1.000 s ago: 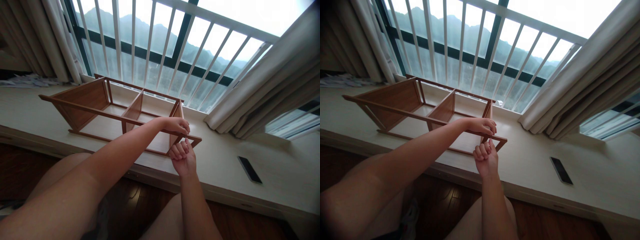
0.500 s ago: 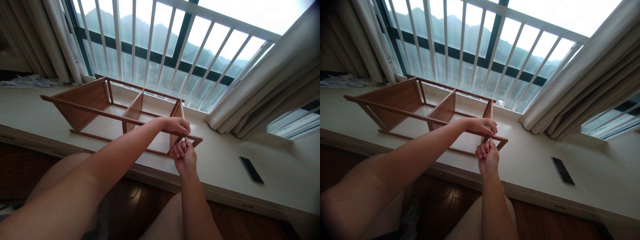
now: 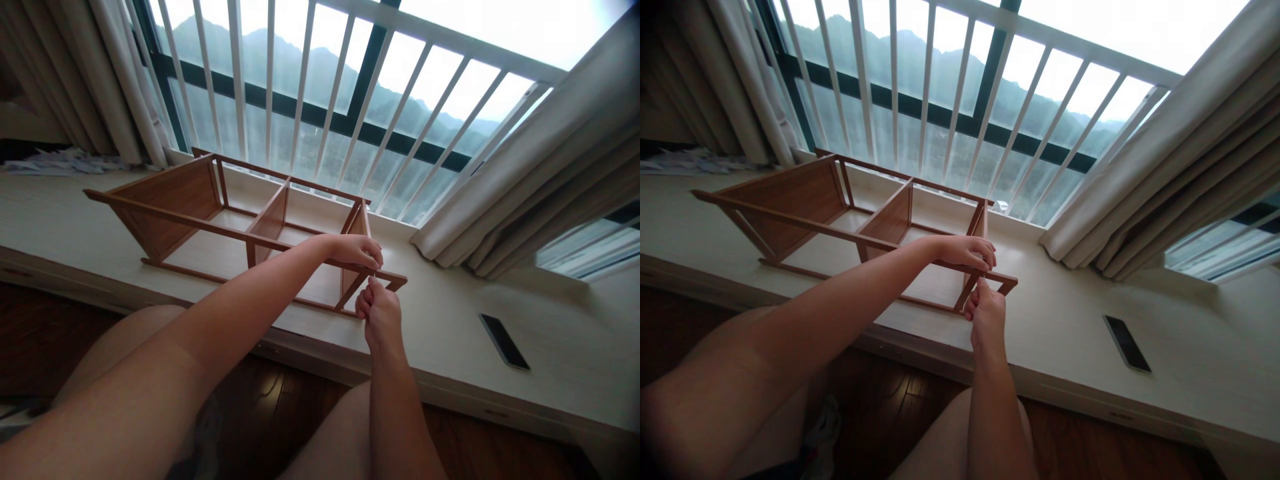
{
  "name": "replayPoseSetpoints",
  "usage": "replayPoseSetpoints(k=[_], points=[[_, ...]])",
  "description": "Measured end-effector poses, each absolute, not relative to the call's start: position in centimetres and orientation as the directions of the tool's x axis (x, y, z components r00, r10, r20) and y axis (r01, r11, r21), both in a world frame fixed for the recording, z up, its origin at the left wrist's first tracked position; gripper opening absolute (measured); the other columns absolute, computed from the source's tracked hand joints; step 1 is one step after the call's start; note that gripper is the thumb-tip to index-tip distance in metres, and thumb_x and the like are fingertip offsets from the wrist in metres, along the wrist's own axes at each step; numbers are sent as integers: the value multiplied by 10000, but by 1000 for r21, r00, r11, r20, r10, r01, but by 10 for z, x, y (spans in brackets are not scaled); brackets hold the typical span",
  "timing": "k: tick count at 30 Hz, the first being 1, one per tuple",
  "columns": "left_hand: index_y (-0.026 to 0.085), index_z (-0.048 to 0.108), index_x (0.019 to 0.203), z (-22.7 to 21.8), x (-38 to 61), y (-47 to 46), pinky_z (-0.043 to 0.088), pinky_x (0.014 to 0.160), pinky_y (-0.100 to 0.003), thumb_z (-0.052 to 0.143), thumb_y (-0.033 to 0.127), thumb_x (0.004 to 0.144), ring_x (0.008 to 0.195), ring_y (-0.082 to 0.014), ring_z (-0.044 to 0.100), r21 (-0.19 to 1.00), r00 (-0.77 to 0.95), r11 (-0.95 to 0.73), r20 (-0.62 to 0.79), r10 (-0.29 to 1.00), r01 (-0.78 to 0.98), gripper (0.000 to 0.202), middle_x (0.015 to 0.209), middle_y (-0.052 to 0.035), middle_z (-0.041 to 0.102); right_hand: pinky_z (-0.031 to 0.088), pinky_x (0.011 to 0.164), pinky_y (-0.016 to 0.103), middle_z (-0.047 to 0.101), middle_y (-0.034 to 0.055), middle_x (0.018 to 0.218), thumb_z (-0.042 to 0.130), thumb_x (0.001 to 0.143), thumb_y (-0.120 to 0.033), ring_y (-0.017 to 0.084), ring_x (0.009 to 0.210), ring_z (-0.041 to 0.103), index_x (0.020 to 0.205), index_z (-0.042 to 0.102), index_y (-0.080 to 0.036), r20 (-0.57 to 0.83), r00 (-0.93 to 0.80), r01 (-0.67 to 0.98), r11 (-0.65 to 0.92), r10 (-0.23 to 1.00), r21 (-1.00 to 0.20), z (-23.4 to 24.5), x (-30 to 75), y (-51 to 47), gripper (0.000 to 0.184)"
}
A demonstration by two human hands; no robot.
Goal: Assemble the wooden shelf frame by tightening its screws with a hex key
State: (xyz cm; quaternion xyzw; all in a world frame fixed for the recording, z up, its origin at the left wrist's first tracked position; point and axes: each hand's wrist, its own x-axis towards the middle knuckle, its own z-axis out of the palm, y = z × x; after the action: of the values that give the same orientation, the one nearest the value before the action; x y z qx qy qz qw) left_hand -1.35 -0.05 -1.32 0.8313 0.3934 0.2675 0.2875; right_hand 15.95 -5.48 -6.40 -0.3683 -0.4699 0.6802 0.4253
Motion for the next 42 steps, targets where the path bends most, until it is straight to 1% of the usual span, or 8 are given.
replayPoseSetpoints(k=[3,6,11,16,24,35,39,42], points=[[169,726,909,-13,-14,-1,374,999,-334,602,322,823,1040,-206,564,696,544,-515,210,813,501,216,1036,-65,648,201,323,217,256,-98,418,602,832,-424,54,329,266,518,313,-216,-86,-344,-208,-166,935,-964,-64,159,-55,475],[166,727,918,-13,-14,-1,382,991,-336,599,333,826,1023,-204,569,691,545,-523,220,809,498,230,1038,-71,646,217,350,216,248,-90,407,552,876,-411,63,348,267,518,315,-210,-77,-430,-328,-236,899,-915,-60,160,-59,474],[162,725,931,-14,-14,-1,389,980,-327,590,340,831,1005,-197,577,684,549,-537,234,803,494,245,1044,-77,650,265,408,200,184,-85,446,478,939,-342,77,408,222,568,202,-207,-45,-701,-536,-567,712,-625,-54,163,-67,482],[175,718,927,-11,-13,-3,391,974,-304,594,317,827,1036,-187,568,707,534,-487,182,826,513,213,1077,-59,641,255,412,182,149,-81,499,480,947,-241,87,436,173,606,165,-201,59,-599,-720,-505,799,-476,-53,157,-77,466],[200,735,848,-11,-12,-2,401,949,-323,674,295,761,1000,-208,570,764,479,-419,166,862,490,143,984,-47,666,230,399,203,129,-79,499,492,936,-216,99,440,149,602,165,-204,67,-542,-755,-450,837,-478,-51,152,-82,467],[197,735,873,-13,-14,-1,389,965,-311,625,303,810,999,-184,563,725,547,-513,225,807,460,165,1039,-51,656,226,402,202,139,-74,470,472,942,-281,90,427,164,588,127,-201,69,-611,-705,-503,788,-501,-49,155,-82,501],[194,735,852,-12,-12,-3,393,959,-306,627,298,805,995,-185,565,730,528,-492,212,822,474,157,1041,-49,650,237,398,226,170,-69,438,454,946,-356,91,406,208,552,163,-206,48,-642,-611,-473,765,-635,-49,157,-85,513],[193,737,875,-13,-12,-2,392,964,-309,632,292,795,997,-188,567,731,523,-485,206,827,480,164,1033,-49,647,232,385,240,210,-73,399,481,925,-395,87,370,250,514,258,-214,3,-577,-502,-351,817,-791,-54,155,-80,501]])
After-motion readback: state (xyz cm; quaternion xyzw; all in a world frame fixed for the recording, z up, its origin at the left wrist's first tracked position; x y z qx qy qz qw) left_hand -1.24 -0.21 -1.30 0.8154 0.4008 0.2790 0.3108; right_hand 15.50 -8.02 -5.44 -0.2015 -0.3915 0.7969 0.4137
